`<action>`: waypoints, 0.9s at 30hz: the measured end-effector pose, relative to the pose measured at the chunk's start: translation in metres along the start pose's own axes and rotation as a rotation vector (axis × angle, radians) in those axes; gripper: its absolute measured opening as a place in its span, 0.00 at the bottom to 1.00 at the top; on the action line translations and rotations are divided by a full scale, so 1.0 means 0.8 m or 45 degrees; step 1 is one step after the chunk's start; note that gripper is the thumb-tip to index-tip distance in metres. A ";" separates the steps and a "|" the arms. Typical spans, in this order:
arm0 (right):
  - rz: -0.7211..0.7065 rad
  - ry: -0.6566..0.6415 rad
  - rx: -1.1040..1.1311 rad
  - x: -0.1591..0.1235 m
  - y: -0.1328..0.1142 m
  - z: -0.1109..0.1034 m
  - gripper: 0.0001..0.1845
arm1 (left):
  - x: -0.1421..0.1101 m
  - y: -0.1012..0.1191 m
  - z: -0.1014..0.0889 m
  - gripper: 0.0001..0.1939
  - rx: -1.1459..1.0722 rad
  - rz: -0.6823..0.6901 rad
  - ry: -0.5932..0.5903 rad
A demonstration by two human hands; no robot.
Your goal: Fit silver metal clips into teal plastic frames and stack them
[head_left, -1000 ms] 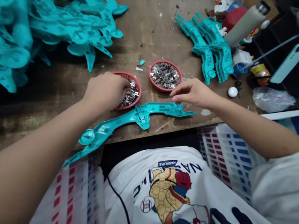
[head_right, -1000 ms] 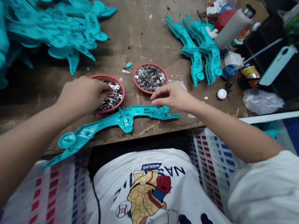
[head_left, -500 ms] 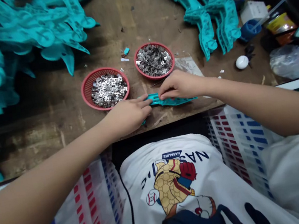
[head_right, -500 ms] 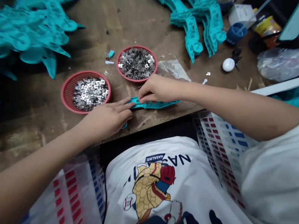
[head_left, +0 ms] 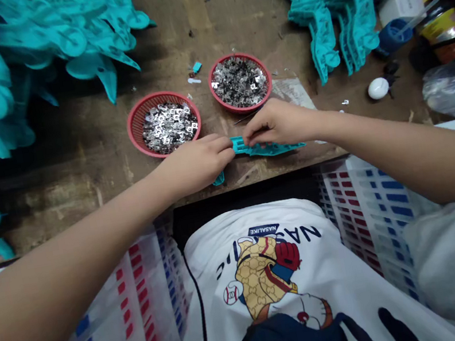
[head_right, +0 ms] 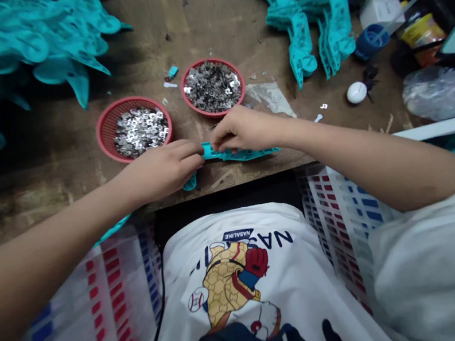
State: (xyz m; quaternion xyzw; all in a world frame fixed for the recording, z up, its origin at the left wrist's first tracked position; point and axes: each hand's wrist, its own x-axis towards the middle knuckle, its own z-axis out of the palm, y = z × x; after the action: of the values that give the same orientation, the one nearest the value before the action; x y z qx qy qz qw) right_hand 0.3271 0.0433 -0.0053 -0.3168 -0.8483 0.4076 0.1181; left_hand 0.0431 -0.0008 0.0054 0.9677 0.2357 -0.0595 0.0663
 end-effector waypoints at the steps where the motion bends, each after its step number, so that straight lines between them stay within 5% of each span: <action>1: -0.087 0.000 -0.023 0.000 -0.002 0.001 0.09 | 0.000 -0.001 0.000 0.14 0.019 0.034 0.023; 4: -0.231 0.088 -0.081 -0.002 -0.008 0.006 0.12 | 0.000 -0.002 0.000 0.14 0.049 0.107 0.090; 10: -0.075 0.337 -0.151 -0.007 -0.011 0.013 0.11 | -0.001 0.000 0.005 0.12 -0.020 0.137 0.168; 18: -0.398 0.019 -0.446 0.005 0.024 0.006 0.15 | -0.001 -0.003 0.010 0.14 -0.137 0.106 0.099; 27: -0.378 -0.004 -0.652 0.006 0.022 0.010 0.15 | -0.001 -0.001 0.006 0.15 -0.128 0.099 0.026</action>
State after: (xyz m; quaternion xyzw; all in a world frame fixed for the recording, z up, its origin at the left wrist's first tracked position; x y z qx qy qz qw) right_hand 0.3273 0.0495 -0.0242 -0.2082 -0.9608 0.1589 0.0913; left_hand 0.0418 -0.0008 0.0008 0.9721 0.2012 -0.0353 0.1149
